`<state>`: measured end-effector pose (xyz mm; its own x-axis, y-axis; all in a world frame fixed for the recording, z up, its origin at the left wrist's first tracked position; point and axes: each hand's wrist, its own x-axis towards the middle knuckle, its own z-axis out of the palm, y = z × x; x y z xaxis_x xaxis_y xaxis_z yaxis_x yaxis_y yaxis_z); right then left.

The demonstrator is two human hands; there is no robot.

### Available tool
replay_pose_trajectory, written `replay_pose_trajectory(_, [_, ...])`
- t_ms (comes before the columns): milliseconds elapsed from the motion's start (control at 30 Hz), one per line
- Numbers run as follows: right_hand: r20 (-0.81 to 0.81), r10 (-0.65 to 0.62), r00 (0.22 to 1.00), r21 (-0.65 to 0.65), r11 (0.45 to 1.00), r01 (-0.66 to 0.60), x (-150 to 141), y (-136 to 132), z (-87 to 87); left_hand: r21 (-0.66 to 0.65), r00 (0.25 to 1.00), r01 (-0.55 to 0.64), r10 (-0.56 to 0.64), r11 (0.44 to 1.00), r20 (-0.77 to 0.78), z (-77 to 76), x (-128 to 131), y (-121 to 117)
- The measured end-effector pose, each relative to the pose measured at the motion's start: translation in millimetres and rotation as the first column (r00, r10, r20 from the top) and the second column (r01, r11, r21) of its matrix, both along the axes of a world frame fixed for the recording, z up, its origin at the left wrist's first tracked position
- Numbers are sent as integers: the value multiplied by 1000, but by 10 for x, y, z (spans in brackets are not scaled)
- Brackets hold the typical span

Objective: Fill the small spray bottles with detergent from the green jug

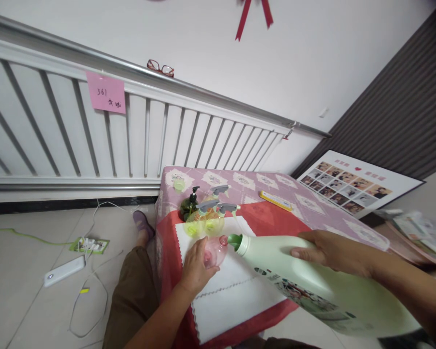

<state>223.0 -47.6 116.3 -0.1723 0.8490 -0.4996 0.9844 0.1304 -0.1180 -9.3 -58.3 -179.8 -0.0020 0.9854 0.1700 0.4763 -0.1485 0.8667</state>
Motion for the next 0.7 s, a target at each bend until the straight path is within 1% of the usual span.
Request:
replay_pose_trajectory(267, [11, -2, 1000, 16, 1000, 2, -11, -9, 12, 4, 1000, 6, -6, 1000, 9, 10, 3, -1])
replay_pose_trajectory(433, [-28, -20, 999, -15, 1000, 19, 13, 8, -1, -3, 1000, -1, 1, 1000, -5, 18, 3, 2])
replay_pose_trajectory(700, [5, 3, 1000, -33, 999, -2, 10, 15, 4, 1, 1000, -4, 4, 1000, 1, 25, 1, -7])
